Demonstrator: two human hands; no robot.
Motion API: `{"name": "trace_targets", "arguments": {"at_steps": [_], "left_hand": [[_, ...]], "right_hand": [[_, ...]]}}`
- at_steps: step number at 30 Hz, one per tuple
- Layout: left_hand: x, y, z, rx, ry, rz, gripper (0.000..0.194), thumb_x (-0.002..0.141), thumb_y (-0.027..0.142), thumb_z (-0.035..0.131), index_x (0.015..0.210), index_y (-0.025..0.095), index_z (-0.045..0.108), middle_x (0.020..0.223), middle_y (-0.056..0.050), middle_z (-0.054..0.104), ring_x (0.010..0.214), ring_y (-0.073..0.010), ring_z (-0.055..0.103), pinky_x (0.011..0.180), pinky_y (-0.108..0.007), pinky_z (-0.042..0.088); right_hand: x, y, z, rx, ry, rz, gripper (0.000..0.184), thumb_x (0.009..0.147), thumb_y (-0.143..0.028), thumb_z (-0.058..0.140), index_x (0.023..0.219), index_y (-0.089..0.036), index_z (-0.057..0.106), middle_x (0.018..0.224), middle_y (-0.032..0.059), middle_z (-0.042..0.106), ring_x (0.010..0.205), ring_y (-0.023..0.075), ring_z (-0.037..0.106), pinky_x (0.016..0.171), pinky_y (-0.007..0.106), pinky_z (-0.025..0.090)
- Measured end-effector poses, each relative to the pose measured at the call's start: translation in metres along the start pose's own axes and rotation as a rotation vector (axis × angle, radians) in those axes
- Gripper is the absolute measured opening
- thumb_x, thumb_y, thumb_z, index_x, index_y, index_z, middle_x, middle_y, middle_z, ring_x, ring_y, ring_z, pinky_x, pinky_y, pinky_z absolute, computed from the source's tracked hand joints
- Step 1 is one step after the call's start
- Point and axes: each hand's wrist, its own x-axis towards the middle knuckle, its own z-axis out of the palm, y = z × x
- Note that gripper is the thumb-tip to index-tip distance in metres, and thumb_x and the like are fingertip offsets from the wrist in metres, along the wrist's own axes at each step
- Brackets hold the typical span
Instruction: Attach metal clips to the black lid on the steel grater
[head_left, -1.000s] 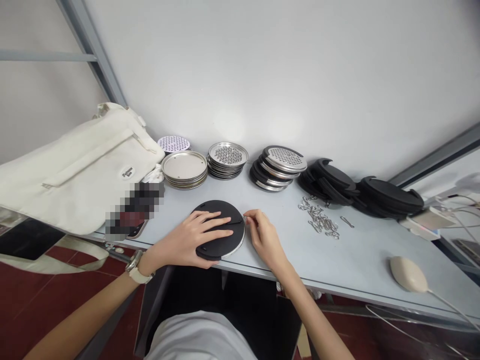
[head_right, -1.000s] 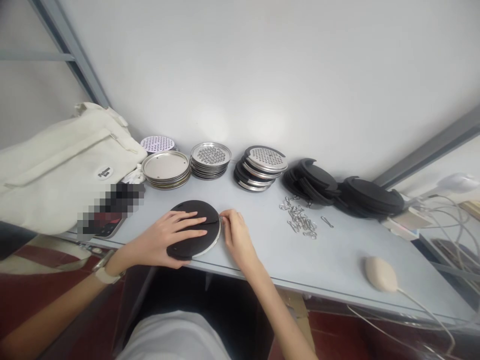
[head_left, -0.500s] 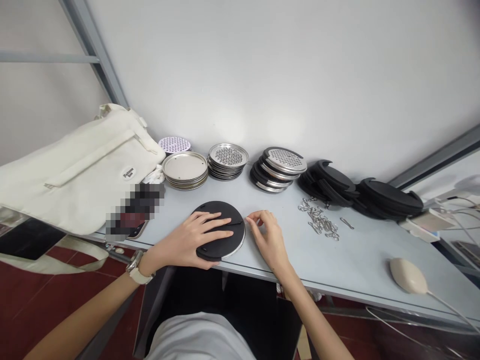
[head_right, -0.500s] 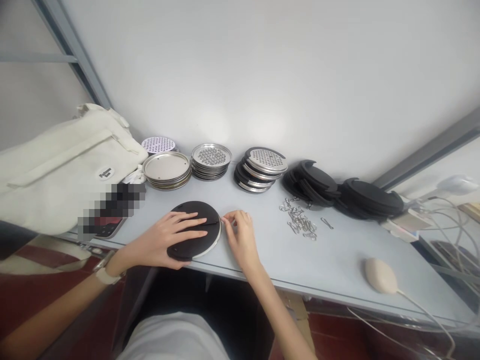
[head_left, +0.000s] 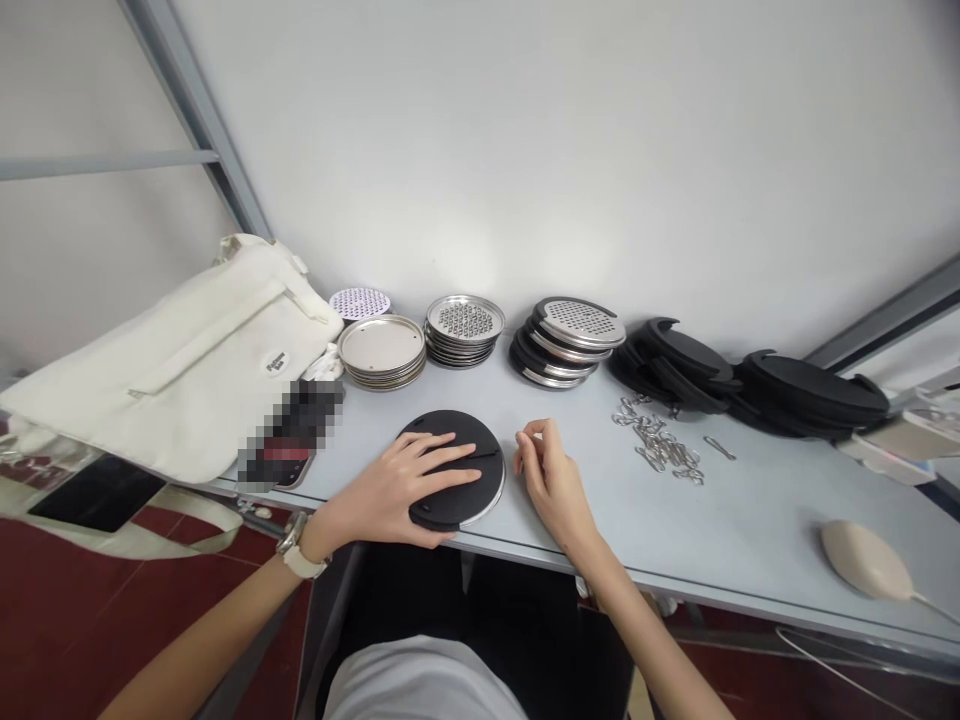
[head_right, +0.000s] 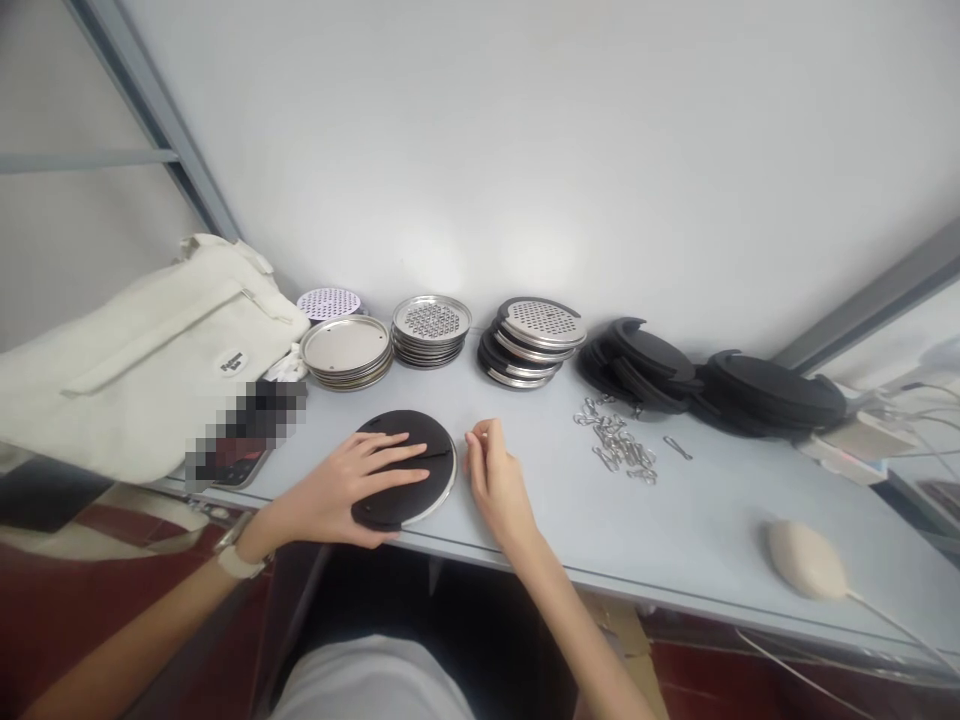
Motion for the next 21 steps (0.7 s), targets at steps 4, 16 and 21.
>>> {"name": "trace_targets", "arguments": {"at_steps": [4,16,21], "left_hand": [[0.0009,0.0015,-0.0017,0.008,0.003,-0.004,0.067,0.076,0.045,0.066,0.137,0.028,0.044,0.147,-0.004,0.037,0.135,-0.0303,0.029,0.108,-0.047,0.024],[0.0036,-0.0003,-0.0009,0.029,-0.009,0.009,0.066,0.076,0.040,0.066,0.137,0.029,0.043,0.147,-0.005,0.037,0.134,-0.0304,0.031,0.106,-0.046,0.028],[0.0047,-0.0015,-0.0003,0.049,-0.030,0.012,0.066,0.077,0.040,0.065,0.138,0.030,0.042,0.147,-0.004,0.036,0.134,-0.0303,0.032,0.107,-0.046,0.028]], "right_hand": [[0.0007,0.0030,0.0011,-0.025,0.056,-0.025,0.012,0.097,-0.032,0.036,0.088,-0.023,0.039,0.067,-0.0025,0.050,0.055,0.0144,0.048,0.057,0.026,0.040],[0.0017,0.0023,-0.0016,-0.048,0.027,-0.121,0.018,0.096,-0.030,0.041,0.095,-0.023,0.057,0.088,0.0039,0.056,0.065,0.0149,0.053,0.067,0.030,0.046],[0.0025,0.0032,-0.0011,0.001,0.000,-0.137,0.015,0.095,-0.028,0.043,0.093,-0.022,0.057,0.086,0.0031,0.059,0.067,0.0147,0.055,0.065,0.028,0.046]]}}
